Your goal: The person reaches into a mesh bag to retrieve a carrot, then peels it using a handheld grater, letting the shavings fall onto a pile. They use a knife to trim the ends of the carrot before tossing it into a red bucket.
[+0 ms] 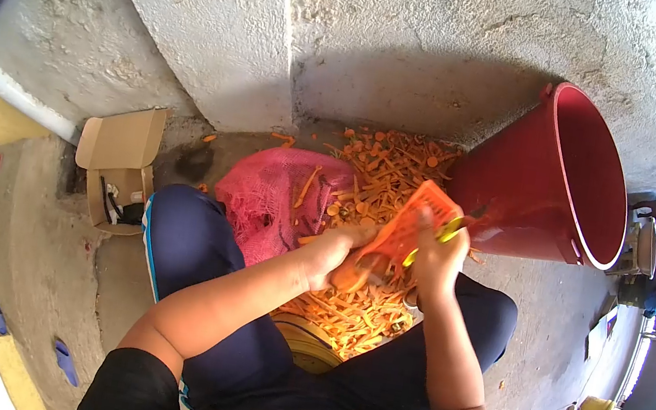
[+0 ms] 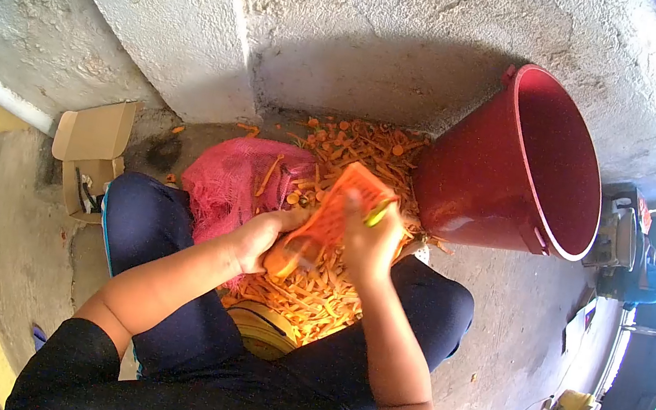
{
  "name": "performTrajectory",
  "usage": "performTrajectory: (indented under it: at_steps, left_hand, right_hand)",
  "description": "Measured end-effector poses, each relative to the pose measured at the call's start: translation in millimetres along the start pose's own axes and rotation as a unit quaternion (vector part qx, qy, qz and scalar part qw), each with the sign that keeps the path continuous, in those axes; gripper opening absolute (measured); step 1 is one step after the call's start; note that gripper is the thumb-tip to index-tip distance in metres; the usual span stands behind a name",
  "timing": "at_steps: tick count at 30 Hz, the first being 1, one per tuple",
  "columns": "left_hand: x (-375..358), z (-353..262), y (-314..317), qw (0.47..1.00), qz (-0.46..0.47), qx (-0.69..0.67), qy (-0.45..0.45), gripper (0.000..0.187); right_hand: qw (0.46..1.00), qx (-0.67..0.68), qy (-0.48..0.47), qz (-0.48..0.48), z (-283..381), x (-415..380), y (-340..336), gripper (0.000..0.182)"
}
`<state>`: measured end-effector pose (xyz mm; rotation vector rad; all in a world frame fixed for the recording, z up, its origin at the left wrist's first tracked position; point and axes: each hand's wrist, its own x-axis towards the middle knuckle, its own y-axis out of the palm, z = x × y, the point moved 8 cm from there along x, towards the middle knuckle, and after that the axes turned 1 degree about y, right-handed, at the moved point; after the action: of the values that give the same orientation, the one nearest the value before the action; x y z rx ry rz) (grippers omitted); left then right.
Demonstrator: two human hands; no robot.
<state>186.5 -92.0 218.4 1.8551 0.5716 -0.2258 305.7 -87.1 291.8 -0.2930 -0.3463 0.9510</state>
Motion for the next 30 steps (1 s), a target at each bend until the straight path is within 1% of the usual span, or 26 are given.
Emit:
performTrajectory:
  at_steps: [1,3,4,5,7,8,9,10,11,12,13,15,16,17,18,19,20,21,22,23,25,26,30]
  left_hand:
    - [-0.9,5.3,-3.2,1.0,0.006,0.025,-0.008,0.03]
    - [-1.5,9.0,-2.6,0.997,0.023,0.068,-0.011,0.032]
    - [-2.5,8.7,-0.3,0.996,0.032,0.085,-0.005,0.033]
    - [-3.4,7.7,1.5,0.994,0.041,0.102,0.002,0.033]
    - [-3.7,6.5,-1.0,0.994,0.03,0.109,-0.006,0.035]
    - [-5.2,4.6,-2.3,0.992,0.016,0.123,-0.008,0.036]
    - [-6.2,3.6,-4.3,0.991,0.001,0.135,-0.011,0.038]
    - [-5.8,1.9,-6.7,0.99,-0.006,0.142,-0.005,0.036]
    - [-4.6,-0.5,-9.7,0.983,-0.013,0.182,0.011,0.035]
    - [-2.7,-2.7,-11.0,0.975,-0.018,0.222,0.026,0.035]
    - [-1.5,-5.1,-10.1,0.964,-0.023,0.262,0.042,0.034]
    - [-5.6,-17.3,-0.3,0.948,-0.05,0.293,0.113,0.031]
    - [-8.4,-24.2,3.8,0.937,-0.063,0.308,0.149,0.03]
    - [-4.3,-16.1,-5.5,0.971,-0.05,0.211,0.103,0.031]
    - [-1.9,-11.5,-12.8,0.992,-0.036,0.111,0.056,0.032]
    - [-0.4,-6.0,-15.8,1.0,-0.022,0.009,0.008,0.034]
    - [-1.5,-4.6,-14.9,1.0,-0.002,0.003,0.0,0.033]
    - [0.4,-5.9,-16.0,1.0,0.0,0.026,0.012,0.033]
    - [3.7,-6.2,-18.2,0.998,0.002,0.05,0.023,0.033]
    - [5.9,-6.7,-18.6,0.997,0.004,0.073,0.035,0.033]
    - [2.0,-9.9,-11.1,0.998,-0.024,0.026,0.045,0.033]
    - [0.9,-10.7,-8.9,0.998,-0.038,0.001,0.05,0.033]
    - [4.6,-7.7,-5.4,0.998,-0.041,-0.023,0.046,0.035]
  right_hand:
    - [0.999,0.02,-0.001,-0.04,1.0,9.4,-13.9,0.015]
    - [0.989,-0.032,-0.03,-0.143,-14.0,32.9,-49.6,0.015]
    - [0.976,-0.042,-0.034,-0.21,-17.8,41.2,-67.6,0.014]
    - [0.975,0.008,0.034,-0.22,-30.1,47.1,-81.9,0.016]
    - [0.959,0.128,0.044,-0.248,-43.5,54.4,-96.8,0.016]
    - [0.963,0.111,0.023,-0.246,-42.4,54.0,-98.9,0.017]
    - [0.969,0.092,0.011,-0.23,-39.5,52.9,-95.9,0.017]
    - [0.974,0.074,-0.001,-0.213,-36.8,50.5,-90.4,0.018]
    - [0.979,0.057,-0.012,-0.196,-34.0,47.8,-84.4,0.018]
    - [0.984,0.023,0.004,-0.176,-32.4,45.9,-78.8,0.013]
    - [0.987,0.031,0.017,-0.155,-31.8,44.3,-72.6,0.013]
    - [0.991,0.045,0.043,-0.115,-31.4,41.0,-61.7,0.013]
    - [0.993,0.068,0.053,-0.077,-34.9,38.1,-53.3,0.013]
    - [0.987,0.133,0.066,-0.064,-36.1,33.0,-42.1,0.013]
    - [0.982,0.168,0.076,-0.044,-36.6,27.3,-31.2,0.014]
    - [0.975,0.203,0.086,-0.025,-37.2,21.2,-21.6,0.015]
    - [0.976,0.194,0.1,0.01,-34.2,14.7,-12.2,0.015]
    - [0.975,0.185,0.115,0.044,-29.1,7.9,-3.9,0.016]
    - [0.97,0.201,0.124,0.065,-23.4,1.6,3.2,0.017]
    - [0.967,0.216,0.113,0.074,-16.9,-2.0,8.6,0.019]
    - [0.959,0.252,0.104,0.077,-7.7,-8.2,14.9,0.018]
    - [0.962,0.242,0.097,0.082,-4.7,-10.3,17.0,0.018]
    - [0.97,0.199,0.082,0.11,0.7,-16.8,26.1,0.019]
